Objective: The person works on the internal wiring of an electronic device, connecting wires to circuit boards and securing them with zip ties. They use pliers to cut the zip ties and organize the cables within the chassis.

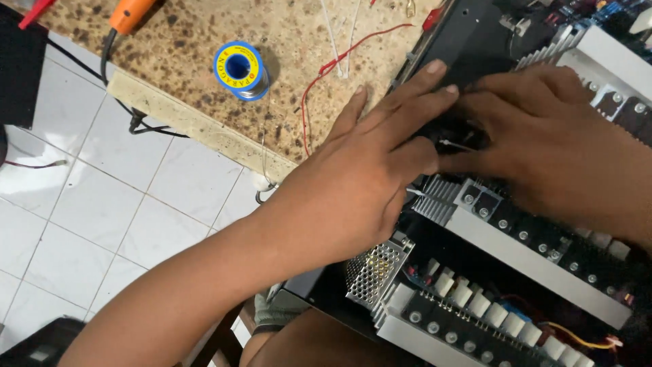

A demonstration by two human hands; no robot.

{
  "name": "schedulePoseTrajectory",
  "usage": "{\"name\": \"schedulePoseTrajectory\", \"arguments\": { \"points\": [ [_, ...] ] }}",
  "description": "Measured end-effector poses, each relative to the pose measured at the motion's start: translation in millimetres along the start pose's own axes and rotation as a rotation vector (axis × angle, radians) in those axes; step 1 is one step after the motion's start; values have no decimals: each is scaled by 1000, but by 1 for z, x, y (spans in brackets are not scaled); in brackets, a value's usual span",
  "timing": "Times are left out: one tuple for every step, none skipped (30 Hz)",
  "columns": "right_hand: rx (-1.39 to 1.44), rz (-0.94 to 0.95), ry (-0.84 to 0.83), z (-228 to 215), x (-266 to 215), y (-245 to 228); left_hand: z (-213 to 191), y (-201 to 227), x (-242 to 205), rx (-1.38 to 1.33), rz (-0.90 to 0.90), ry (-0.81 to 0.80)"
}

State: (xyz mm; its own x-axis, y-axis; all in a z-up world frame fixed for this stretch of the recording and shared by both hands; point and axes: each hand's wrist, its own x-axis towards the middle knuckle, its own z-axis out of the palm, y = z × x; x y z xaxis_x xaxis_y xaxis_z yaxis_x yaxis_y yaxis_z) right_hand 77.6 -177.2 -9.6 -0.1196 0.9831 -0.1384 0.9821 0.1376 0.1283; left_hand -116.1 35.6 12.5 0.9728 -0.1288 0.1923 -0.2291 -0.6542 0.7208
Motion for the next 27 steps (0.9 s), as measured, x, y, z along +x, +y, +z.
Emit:
{"name": "schedulePoseTrajectory", "arguments": {
  "points": [
    [6, 9, -8, -2, 3, -1, 0, 0, 0, -10, 4, -8],
    [3, 15, 5, -5, 5, -2, 0, 0, 1, -11, -14, -12],
    [-1, 21, 18, -7, 6, -3, 0, 0, 2, -12, -32, -15],
    [6, 38, 10, -10, 7, -4, -1, 2, 2, -22, -23, -29],
    [35, 28, 34, -13, 8, -5, -2, 3, 3, -51, -30, -22],
    [63, 18, 62, -17, 11, -5, -4, 4, 3, -76, -37, -14],
    [67, 33, 58, -16, 6, -5, -4, 4, 5, -81, -29, -27],
    [93, 50, 35, -14, 2, -6, -4, 3, 4, -124, -21, -1],
    [119, 66, 11, -12, 0, -7, -5, 2, 3, -166, -13, 24],
    [127, 69, 11, -13, -1, -6, -5, 2, 5, -168, -17, 18],
    [103, 60, 21, -13, -1, -6, -7, 2, 5, -197, -8, 41],
    [80, 48, 25, -14, -2, -6, -7, 2, 6, -231, -2, 66],
    [90, 48, 20, -13, -2, -7, -5, 1, 5, -237, -9, 62],
    [94, 64, 19, -12, -1, -7, -5, 0, 5, -266, 5, 86],
    [98, 79, 17, -12, 1, -7, -6, -1, 4, -295, 19, 110],
    [100, 76, 14, -12, 1, -7, -6, -2, 5, -298, 15, 111],
    [104, 79, -2, -13, 0, -7, -6, -3, 5, -304, 24, 110],
    [108, 85, -16, -13, -1, -8, -7, -3, 5, -308, 36, 106],
    [109, 85, -17, -13, 0, -8, -8, -2, 5, -309, 35, 105],
    [73, 75, -16, -13, 0, -7, -9, -2, 6, -273, 42, 109],
    [38, 65, -15, -13, -1, -6, -9, -1, 7, -237, 50, 113],
    [34, 64, -10, -13, 0, -7, -12, 4, 3, -231, 52, 115],
    [60, 67, 5, -13, 1, -7, -14, 9, 0, -16, 34, 101],
    [82, 72, 21, -12, 1, -6, -15, 14, -2, 202, 21, 88],
    [75, 74, 29, -11, 0, -5, -20, 21, -6, 211, 26, 90],
    [71, 63, 59, -10, 0, -5, -25, 27, -10, 229, 113, 118],
    [67, 53, 88, -7, -1, -5, -28, 34, -14, 247, 200, 145]
  ]
}}
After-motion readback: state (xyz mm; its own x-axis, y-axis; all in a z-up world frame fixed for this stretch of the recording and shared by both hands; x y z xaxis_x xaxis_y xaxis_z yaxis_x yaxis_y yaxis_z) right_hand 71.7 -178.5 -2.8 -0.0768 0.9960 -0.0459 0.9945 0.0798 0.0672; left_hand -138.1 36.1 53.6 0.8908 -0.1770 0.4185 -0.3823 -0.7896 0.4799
